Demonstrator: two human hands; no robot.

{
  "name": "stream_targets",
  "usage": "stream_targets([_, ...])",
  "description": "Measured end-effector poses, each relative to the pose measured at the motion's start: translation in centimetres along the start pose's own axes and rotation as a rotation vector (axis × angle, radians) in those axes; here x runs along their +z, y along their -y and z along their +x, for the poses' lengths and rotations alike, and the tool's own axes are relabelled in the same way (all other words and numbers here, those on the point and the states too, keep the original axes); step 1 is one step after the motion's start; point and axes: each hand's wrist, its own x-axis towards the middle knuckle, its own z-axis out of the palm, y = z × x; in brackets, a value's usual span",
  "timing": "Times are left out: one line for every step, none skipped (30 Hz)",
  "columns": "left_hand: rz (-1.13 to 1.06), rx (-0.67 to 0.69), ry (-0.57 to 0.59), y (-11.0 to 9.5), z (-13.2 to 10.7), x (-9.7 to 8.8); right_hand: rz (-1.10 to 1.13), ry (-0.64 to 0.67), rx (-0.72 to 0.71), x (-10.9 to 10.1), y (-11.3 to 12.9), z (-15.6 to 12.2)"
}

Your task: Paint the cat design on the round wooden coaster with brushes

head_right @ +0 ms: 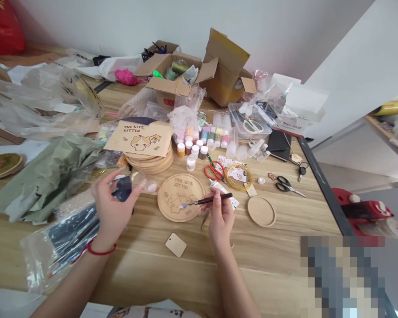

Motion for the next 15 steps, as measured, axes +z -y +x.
stream_targets([-0.026,0.009,0.026,-0.9,0.2,-0.6,0.006,0.029,0.020,0.2,0.5,0.1])
stream_targets([-0.094,0.018,0.146,-1.8,0.4,-1.0,0.011,0.066,0.050,0.5,1.0,0.3])
stream_targets([-0.185,0.002,0.326,-2.7,0.6,-1.2,0.016,0.111,0.088,0.7,1.4,0.5])
stream_targets([-0.268,-0.054,0.523,-3.5,0.7,-1.1,0.018,0.156,0.129,1.1,1.9,0.7])
stream_targets([-0.338,-0.116,0.683,-4.2,0.8,-0.8,0.016,0.201,0.167,1.4,2.3,1.0])
stream_targets([-0.375,-0.178,0.834,-4.9,0.9,-0.3,0.009,0.244,0.199,1.7,2.5,1.2])
stream_targets([-0.399,-0.225,0.949,-5.4,0.9,0.3,-0.001,0.285,0.225,2.0,2.8,1.4])
stream_targets([-0.449,-0.269,1.042,-5.8,1.0,1.0,-0.014,0.323,0.245,2.3,2.9,1.6])
stream_targets([-0.521,-0.311,1.151,-6.1,1.0,1.8,-0.032,0.358,0.262,2.6,2.9,1.8])
stream_targets([-0.573,-0.348,1.207,-6.3,1.1,2.5,-0.054,0.390,0.278,2.8,3.0,2.0])
stream_targets([-0.605,-0.372,1.235,-6.4,1.2,3.1,-0.081,0.415,0.294,3.0,2.9,2.2])
stream_targets([-0.624,-0.395,1.248,-6.5,1.3,3.6,-0.107,0.430,0.305,3.1,2.9,2.4])
stream_targets([-0.632,-0.415,1.255,-6.5,1.4,4.0,-0.133,0.441,0.314,3.2,2.9,2.6])
stream_targets([-0.639,-0.431,1.265,-6.5,1.5,4.2,-0.154,0.451,0.323,3.3,3.0,2.8])
stream_targets([-0.651,-0.446,1.279,-6.5,1.5,4.4,-0.167,0.461,0.328,3.3,3.1,3.0])
